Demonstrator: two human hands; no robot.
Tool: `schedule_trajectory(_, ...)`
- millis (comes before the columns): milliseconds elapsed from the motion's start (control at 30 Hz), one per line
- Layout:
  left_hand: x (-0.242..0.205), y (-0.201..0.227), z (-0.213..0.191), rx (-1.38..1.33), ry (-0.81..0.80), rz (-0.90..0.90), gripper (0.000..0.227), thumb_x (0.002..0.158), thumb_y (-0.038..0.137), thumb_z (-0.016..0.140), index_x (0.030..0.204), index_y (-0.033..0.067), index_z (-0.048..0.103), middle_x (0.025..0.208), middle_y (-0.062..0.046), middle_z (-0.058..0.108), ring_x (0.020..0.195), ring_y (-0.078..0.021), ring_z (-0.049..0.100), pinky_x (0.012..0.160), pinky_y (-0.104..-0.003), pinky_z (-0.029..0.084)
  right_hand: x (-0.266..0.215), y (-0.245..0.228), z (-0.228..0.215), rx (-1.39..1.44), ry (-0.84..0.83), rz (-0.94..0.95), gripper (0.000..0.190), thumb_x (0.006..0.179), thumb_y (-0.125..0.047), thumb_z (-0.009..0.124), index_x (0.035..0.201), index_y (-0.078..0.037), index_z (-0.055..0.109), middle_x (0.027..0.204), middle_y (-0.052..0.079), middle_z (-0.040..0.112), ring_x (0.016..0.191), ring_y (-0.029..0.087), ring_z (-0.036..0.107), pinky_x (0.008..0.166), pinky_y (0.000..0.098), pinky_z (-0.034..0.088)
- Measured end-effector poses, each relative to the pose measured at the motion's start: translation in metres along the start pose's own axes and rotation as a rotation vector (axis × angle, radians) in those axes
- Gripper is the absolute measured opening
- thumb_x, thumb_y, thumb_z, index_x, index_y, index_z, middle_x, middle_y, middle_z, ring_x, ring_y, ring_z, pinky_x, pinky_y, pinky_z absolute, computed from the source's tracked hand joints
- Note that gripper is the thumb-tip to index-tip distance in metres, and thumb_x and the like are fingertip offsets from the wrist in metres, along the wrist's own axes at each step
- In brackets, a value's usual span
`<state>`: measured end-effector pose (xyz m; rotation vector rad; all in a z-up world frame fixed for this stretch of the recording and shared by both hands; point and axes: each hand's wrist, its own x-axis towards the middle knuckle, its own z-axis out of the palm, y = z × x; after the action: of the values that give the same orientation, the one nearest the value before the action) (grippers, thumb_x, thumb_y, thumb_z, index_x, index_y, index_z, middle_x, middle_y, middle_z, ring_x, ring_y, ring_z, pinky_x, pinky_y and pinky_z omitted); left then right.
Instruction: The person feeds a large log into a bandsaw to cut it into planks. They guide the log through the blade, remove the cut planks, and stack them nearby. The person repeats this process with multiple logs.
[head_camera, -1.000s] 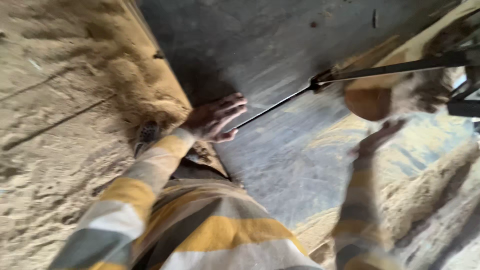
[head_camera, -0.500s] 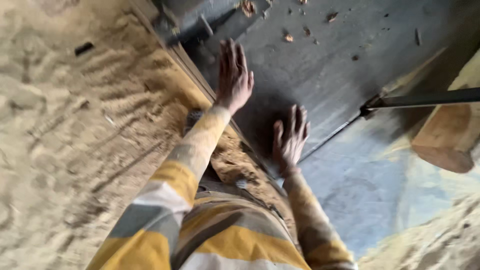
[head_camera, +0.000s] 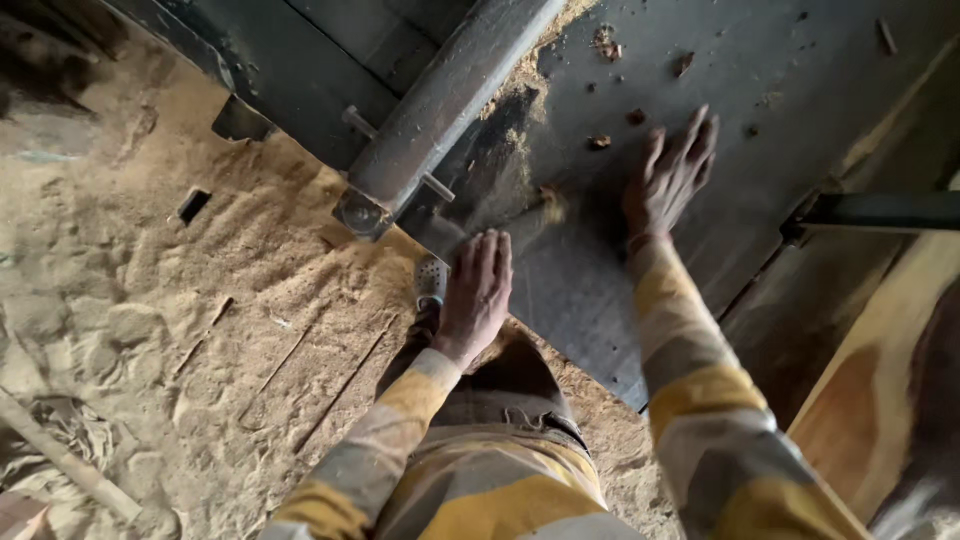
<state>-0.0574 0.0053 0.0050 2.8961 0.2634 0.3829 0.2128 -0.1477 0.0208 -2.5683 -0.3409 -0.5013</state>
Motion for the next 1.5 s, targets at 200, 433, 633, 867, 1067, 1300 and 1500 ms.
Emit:
schedule_trajectory(200,0.003,-0.016,-0.036,-0.311,-0.057,-0.218,0.082,0.080,0.021,0.078,0.150,-0.0027,0.041,0.112,-0.017,0.052,0.106,-0.0341,0.055,0.097,-0.061,0.045,0.077,0.028,0.021,-0.190,0.089,0.248,0.070,0.118,-0.058,0.036,0.170,-0.018,0.014,0.176,0.021,0.014,0.162,0.035,0.019,0.131,0.0551,0.014)
schedule_trajectory(433,0.012,-0.007,-0.035,-0.395,-0.035,-0.396,0.057,0.068,0.020,0.079,0.115,0.0027,0.053,0.112,-0.022,0.053,0.106,-0.0411,0.059,0.093,-0.059,0.048,0.127,0.005,0.031,-0.218,-0.159,-0.035,0.069,0.119,-0.055,0.036,0.172,-0.016,0.014,0.177,0.018,0.015,0.164,0.036,0.014,0.132,0.0536,0.009)
schedule_trajectory(633,-0.003,-0.008,-0.032,-0.571,0.052,-0.343,0.047,0.080,0.017,0.074,0.118,-0.0030,0.056,0.103,-0.026,0.066,0.080,-0.0379,0.068,0.067,-0.047,0.057,0.179,-0.031,0.051,-0.104,-0.239,-0.344,0.064,0.117,-0.046,0.042,0.166,-0.006,0.030,0.172,0.021,0.024,0.159,0.039,0.018,0.129,0.0547,0.011)
schedule_trajectory(867,-0.044,-0.012,-0.075,-1.098,0.128,-0.447,0.039,0.086,0.015,0.064,0.121,-0.0027,0.062,0.070,-0.010,0.066,0.054,-0.0198,0.062,0.049,-0.037,0.055,0.218,-0.060,0.081,-0.040,-0.284,-0.527,0.052,0.106,-0.034,0.045,0.150,-0.005,0.048,0.163,0.021,0.036,0.154,0.040,0.027,0.127,0.0562,0.015)
schedule_trajectory(1067,-0.023,-0.043,-0.086,-1.145,0.428,-0.508,0.017,0.102,0.025,0.050,0.094,0.0115,0.057,0.058,0.005,0.047,0.044,-0.0046,0.039,0.035,-0.024,0.034,0.052,-0.130,0.063,0.211,-0.297,-0.568,0.036,0.090,-0.038,0.057,0.119,-0.017,0.061,0.145,0.015,0.054,0.139,0.037,0.044,0.120,0.0546,0.027)
schedule_trajectory(1300,0.058,-0.106,-0.080,-0.847,0.516,-0.333,0.029,0.111,0.038,0.053,0.110,0.0094,0.059,0.082,0.003,0.064,0.063,-0.0068,0.062,0.049,-0.027,0.053,-0.175,-0.164,-0.030,0.471,-0.439,-1.161,0.017,0.062,-0.035,0.074,0.079,-0.033,0.073,0.128,0.008,0.072,0.123,0.037,0.061,0.108,0.0557,0.041)
schedule_trajectory(1500,0.115,-0.139,-0.065,-0.827,0.568,-0.197,0.023,0.109,0.023,0.065,0.118,0.0028,0.057,0.074,-0.011,0.061,0.061,-0.0228,0.058,0.056,-0.039,0.046,0.050,-0.092,0.008,-0.165,-0.120,-0.769,0.059,0.109,-0.026,0.043,0.166,-0.009,0.043,0.171,0.010,0.042,0.159,0.031,0.031,0.127,0.0594,0.018)
